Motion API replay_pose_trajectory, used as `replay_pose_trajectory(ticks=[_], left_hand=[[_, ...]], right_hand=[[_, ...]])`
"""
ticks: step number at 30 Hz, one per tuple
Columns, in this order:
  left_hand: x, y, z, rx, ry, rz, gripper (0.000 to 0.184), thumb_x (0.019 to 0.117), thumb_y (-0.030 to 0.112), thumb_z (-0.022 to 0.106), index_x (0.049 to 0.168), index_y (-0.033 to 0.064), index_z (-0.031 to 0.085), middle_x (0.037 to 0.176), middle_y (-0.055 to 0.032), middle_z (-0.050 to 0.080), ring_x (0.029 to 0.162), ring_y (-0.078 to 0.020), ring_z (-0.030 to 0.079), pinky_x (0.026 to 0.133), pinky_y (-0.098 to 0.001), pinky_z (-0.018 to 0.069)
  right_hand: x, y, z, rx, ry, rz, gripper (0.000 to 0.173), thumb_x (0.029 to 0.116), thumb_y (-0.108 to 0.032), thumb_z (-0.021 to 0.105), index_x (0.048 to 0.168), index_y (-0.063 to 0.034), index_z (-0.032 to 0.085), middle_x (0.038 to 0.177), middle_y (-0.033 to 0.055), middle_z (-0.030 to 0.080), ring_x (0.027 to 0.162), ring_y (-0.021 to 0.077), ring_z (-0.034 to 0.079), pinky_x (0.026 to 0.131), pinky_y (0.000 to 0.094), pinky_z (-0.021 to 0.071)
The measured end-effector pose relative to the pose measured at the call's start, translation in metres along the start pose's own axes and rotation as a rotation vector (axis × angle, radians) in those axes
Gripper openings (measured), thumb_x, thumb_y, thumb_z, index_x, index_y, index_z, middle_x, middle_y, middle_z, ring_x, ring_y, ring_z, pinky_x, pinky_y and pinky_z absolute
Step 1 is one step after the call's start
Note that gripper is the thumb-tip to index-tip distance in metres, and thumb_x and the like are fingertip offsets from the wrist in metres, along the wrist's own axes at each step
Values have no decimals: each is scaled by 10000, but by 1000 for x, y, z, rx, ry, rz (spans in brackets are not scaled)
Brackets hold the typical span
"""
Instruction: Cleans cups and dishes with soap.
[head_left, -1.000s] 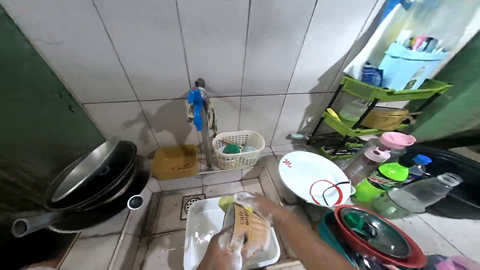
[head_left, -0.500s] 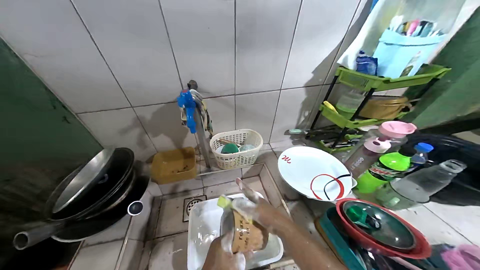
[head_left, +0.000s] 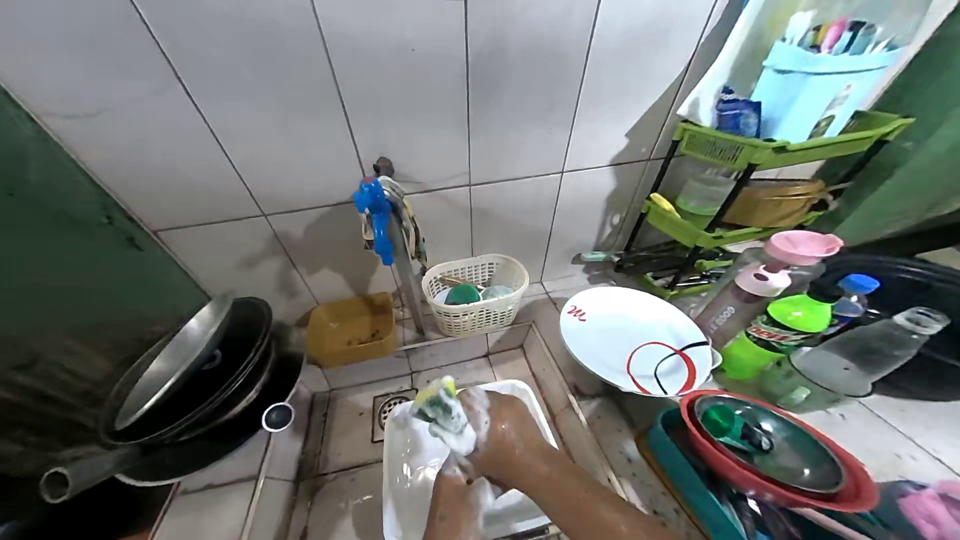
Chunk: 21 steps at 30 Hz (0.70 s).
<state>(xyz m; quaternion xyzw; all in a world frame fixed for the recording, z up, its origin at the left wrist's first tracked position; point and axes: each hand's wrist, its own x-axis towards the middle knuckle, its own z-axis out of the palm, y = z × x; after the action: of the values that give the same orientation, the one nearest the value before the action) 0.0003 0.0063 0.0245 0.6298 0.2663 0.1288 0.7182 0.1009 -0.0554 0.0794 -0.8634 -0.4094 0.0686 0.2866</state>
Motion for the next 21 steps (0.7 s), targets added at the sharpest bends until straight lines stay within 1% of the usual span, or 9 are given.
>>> replay_pose_trajectory(ticks=[4, 7, 9, 12, 14, 15, 17, 19, 21], left_hand=[[-1, 12, -11, 40, -63, -28, 521, 782, -50, 713, 1277, -77, 550, 1028, -73, 710, 921, -73, 700, 837, -252, 596], [-9, 19, -14, 48, -106, -7, 593, 739, -97, 745, 1291, -86, 531, 1037, -62, 723, 925, -61, 711, 840, -243, 602], [-9, 17, -18, 47, -109, 35, 578, 723, -133, 734, 1266, -96, 540, 1011, -52, 723, 898, -58, 712, 819, -249, 608], [-13, 11, -24, 112, -3, 19, 271, 815, -96, 628, 1075, -100, 554, 870, 1, 655, 791, 18, 634, 747, -184, 554], [-21, 17, -27, 217, 4, -27, 237, 920, -76, 547, 1132, -177, 517, 963, -97, 620, 867, 0, 584, 817, -170, 499], [-23, 22, -26, 287, -15, -8, 288, 925, -69, 545, 1174, -211, 521, 1020, -167, 639, 905, -38, 590, 846, -193, 492], [-28, 37, -17, 316, -102, 14, 318, 990, -45, 470, 1270, -192, 497, 1100, -178, 631, 968, -44, 604, 905, -208, 504], [-31, 43, -13, 268, -186, 56, 341, 984, -36, 471, 1292, -174, 514, 1119, -138, 666, 990, -19, 633, 933, -212, 521], [-20, 17, -27, 150, -287, 234, 302, 958, -20, 505, 1216, -174, 544, 1044, -69, 689, 959, 9, 641, 895, -189, 529]], right_hand=[[10, 6, -9, 571, 273, 336, 435, 999, -253, 665, 1338, 2, 570, 1050, 160, 702, 921, 245, 694, 844, 448, 584], [16, 13, -34, 521, -52, 447, 364, 1012, -231, 649, 1251, 41, 611, 1061, 217, 676, 964, 307, 665, 894, 503, 538], [6, 8, -41, 458, -312, 364, 384, 1000, -209, 665, 1290, 35, 603, 1159, 223, 663, 1076, 302, 648, 985, 490, 503], [-26, -7, -25, 249, -280, 20, 586, 936, -365, 724, 1409, -44, 591, 1395, 174, 619, 1343, 303, 552, 1161, 533, 385], [-35, -8, -16, 118, -225, -82, 663, 930, -459, 697, 1460, -86, 558, 1529, 151, 523, 1467, 326, 429, 1218, 587, 274], [-34, -5, -21, 129, -243, -28, 697, 917, -468, 710, 1482, -98, 538, 1530, 141, 524, 1455, 317, 444, 1207, 574, 305], [-29, 13, -38, 379, -308, 188, 566, 959, -320, 717, 1427, -39, 566, 1352, 178, 634, 1269, 284, 594, 1100, 504, 443], [-28, 40, -43, 820, -307, 369, 305, 1055, -193, 558, 1301, -17, 595, 1063, 80, 654, 940, 113, 627, 871, 305, 528], [-40, 58, -37, 1259, -246, 484, 238, 1104, -167, 401, 1192, -48, 588, 904, -4, 630, 798, 46, 621, 758, 241, 545]])
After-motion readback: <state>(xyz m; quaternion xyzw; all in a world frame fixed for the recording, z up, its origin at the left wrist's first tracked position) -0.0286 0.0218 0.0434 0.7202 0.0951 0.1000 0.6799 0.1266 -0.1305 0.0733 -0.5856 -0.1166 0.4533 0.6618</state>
